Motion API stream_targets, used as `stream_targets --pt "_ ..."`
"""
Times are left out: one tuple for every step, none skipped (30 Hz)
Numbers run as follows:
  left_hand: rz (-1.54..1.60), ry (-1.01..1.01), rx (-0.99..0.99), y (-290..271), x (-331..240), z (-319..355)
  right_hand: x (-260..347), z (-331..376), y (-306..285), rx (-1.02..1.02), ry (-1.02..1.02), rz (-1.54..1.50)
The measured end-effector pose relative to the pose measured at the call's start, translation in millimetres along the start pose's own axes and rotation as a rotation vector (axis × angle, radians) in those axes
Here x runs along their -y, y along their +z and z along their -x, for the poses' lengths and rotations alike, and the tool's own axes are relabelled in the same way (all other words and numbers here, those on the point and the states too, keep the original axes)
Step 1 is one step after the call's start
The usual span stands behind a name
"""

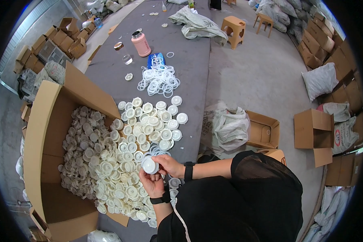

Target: Sort and assemble small white plastic caps and rings at a manufacturing table.

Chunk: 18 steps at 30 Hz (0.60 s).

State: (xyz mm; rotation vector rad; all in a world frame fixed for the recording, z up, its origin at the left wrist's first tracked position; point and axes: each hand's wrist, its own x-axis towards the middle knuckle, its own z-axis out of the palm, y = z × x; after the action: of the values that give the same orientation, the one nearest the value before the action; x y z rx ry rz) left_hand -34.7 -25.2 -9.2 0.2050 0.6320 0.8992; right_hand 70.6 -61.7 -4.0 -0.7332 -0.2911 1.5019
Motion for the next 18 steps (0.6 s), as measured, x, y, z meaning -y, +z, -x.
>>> stream_targets --pt "-0.046 0.019 0.01 4 -2 1 2 0 1 0.024 0.006 0.019" --pt "-0.045 0.018 0.009 8 -3 3 4 0 1 0.049 0.012 0.038" --pt "-0.114 0.045 -0.05 12 -6 5 4 0 0 0.049 0.016 0.039" --pt "-0.184 0.072 -0.109 15 -8 6 5 -1 -1 0.086 0.032 0.062" --pt "-0.18 0.073 -0.112 19 -10 6 5 -1 -2 0.123 0.048 0.084" --pt "-0.254 0.12 -0.162 23 -12 5 5 -2 -3 0.123 0.052 0.086" --pt "-0.327 0.167 -0.213 24 -14 4 4 -4 -5 0.134 0.096 0.127" --pt "-0.324 0.168 -0.217 22 -16 4 4 -5 -6 0.145 0.14 0.169" --pt "-0.388 0.195 -0.199 21 -19 3 5 -6 -6 0.145 0.145 0.17" --pt "-0.452 0.224 -0.181 19 -22 2 6 -8 -7 0.167 0.228 0.194" --pt "-0.448 0.225 -0.187 14 -25 1 6 -10 -7 0.191 0.312 0.218" --pt "-0.502 0.174 -0.144 7 -29 -1 6 -12 -9 0.198 0.323 0.221" --pt "-0.555 0.123 -0.102 0 -32 -2 6 -16 -12 0.232 0.435 0.237" --pt "-0.549 0.132 -0.116 -12 -32 -6 6 -19 -16 0.267 0.547 0.254" --pt "-0.663 0.092 -0.093 -16 -34 -10 6 -21 -19 0.253 0.597 0.23" --pt "-0.777 0.051 -0.072 -19 -37 -11 5 -23 -22 0.263 0.609 0.23" --pt "-0.83 -0.052 -0.171 -22 -43 -6 3 -27 -25 0.187 0.625 0.27" --pt "-0.826 -0.046 -0.181 -33 -45 -8 1 -31 -30 0.11 0.637 0.311"
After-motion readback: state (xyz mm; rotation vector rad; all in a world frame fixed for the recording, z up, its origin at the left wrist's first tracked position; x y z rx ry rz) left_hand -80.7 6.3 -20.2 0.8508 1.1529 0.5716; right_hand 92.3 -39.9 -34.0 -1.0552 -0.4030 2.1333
